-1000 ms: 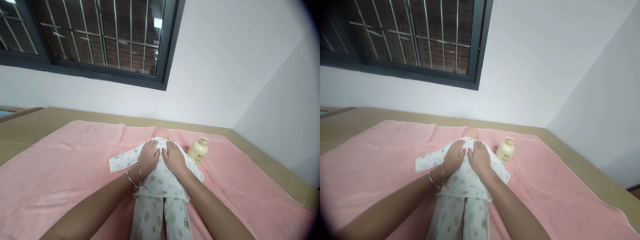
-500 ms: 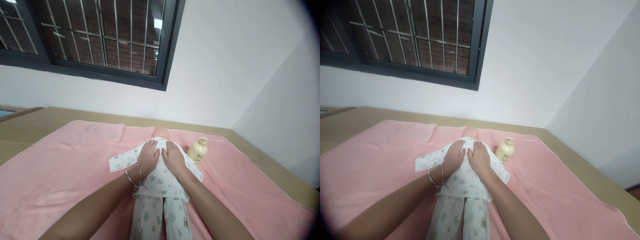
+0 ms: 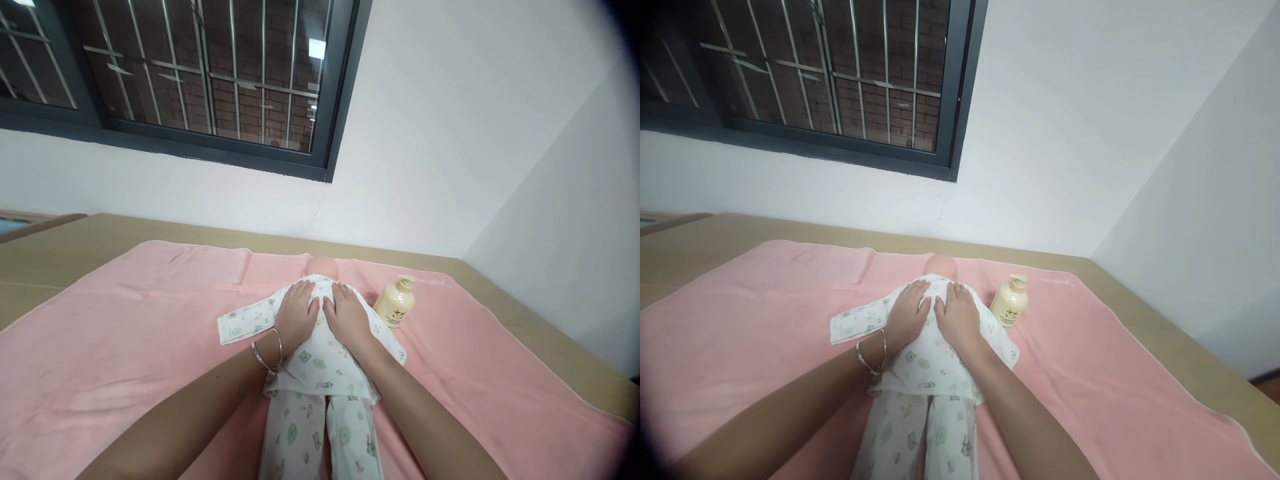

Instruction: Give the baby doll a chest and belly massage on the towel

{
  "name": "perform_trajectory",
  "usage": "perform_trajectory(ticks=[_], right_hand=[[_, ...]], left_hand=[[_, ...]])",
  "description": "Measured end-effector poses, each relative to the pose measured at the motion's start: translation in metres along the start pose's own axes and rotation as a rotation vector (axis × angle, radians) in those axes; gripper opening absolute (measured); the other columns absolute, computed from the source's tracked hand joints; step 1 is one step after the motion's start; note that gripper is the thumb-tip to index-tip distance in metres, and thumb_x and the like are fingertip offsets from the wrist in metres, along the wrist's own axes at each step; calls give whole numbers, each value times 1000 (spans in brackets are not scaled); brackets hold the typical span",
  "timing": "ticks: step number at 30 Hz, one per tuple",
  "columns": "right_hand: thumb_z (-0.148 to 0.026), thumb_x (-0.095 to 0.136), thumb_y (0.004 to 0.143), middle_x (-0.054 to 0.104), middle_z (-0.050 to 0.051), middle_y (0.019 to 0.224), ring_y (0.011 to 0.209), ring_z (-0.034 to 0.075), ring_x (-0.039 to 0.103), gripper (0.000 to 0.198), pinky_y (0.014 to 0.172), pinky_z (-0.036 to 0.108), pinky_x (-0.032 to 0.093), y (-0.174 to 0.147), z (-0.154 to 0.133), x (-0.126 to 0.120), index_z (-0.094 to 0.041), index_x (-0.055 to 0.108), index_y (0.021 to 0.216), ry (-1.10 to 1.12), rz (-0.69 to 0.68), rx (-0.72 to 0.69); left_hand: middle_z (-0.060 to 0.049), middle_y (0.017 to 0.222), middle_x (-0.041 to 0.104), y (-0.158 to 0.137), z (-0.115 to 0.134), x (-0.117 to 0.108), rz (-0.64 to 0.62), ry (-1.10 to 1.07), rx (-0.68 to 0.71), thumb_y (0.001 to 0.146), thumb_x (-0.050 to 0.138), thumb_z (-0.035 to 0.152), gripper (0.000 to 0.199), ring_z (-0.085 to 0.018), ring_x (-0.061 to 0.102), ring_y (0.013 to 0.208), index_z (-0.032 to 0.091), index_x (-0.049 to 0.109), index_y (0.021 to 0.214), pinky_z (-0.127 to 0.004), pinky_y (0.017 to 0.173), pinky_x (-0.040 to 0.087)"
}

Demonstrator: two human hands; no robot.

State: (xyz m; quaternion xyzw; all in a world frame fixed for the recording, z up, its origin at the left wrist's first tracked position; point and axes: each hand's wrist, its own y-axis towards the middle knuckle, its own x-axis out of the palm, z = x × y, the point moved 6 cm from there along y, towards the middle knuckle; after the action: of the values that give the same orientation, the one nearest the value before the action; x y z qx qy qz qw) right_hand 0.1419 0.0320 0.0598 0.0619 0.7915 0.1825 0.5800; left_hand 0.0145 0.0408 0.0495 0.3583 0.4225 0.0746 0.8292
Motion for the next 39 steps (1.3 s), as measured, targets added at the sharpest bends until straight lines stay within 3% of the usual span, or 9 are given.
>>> perform_trajectory(ticks=[11,14,18,22,27,32,35,39], right_hand=[[-35,32,98,48,19,142,135,28,39,53,113,40,27,0,0,-2,-4,46,139,3,9,-4],[-36,33,98,50,18,141,134,27,41,53,113,39,27,1,1,-1,-5,46,139,25,21,-51],[-33,32,99,47,13,144,136,23,39,49,114,37,27,3,1,0,-11,45,141,67,30,-161],[-29,32,99,51,13,142,133,21,43,46,113,35,30,0,-7,-3,-10,48,139,13,29,-204],[-27,31,98,51,18,140,133,27,44,47,107,38,37,-11,-17,-8,-9,48,139,-116,-17,-77],[-35,37,96,46,18,144,136,29,40,52,108,40,36,-10,-8,-6,-10,44,142,-58,-59,10],[-37,37,97,43,18,147,139,29,35,55,114,42,27,-3,-2,-2,-8,42,143,-15,-43,-51],[-34,36,97,43,16,147,138,27,36,53,115,41,25,2,0,1,-8,42,143,7,-29,-155]], left_hand=[[-12,129,61,0,-1,1,8,17,15,92,42,23,36,-27,53,123,15,57,124,-49,109,41],[-13,127,62,1,0,1,-4,35,32,92,43,22,35,-27,53,121,13,57,122,-49,108,41],[-14,119,63,4,12,-2,-12,65,153,94,39,19,31,-26,56,115,12,57,118,-47,103,45],[-14,103,65,2,28,-8,-25,165,251,94,35,13,26,-26,59,103,13,60,103,-46,93,50],[-12,86,61,-2,34,-11,-83,315,251,92,38,10,23,-26,58,86,15,59,84,-43,79,53],[-17,101,64,0,25,-12,-35,327,186,94,38,19,26,-30,59,99,9,60,104,-45,86,51],[-22,115,62,1,21,-7,-30,311,186,94,38,21,35,-32,56,113,4,55,119,-48,96,46],[-21,121,61,0,21,-3,-41,293,225,94,36,19,36,-32,55,117,5,55,122,-51,100,43]])
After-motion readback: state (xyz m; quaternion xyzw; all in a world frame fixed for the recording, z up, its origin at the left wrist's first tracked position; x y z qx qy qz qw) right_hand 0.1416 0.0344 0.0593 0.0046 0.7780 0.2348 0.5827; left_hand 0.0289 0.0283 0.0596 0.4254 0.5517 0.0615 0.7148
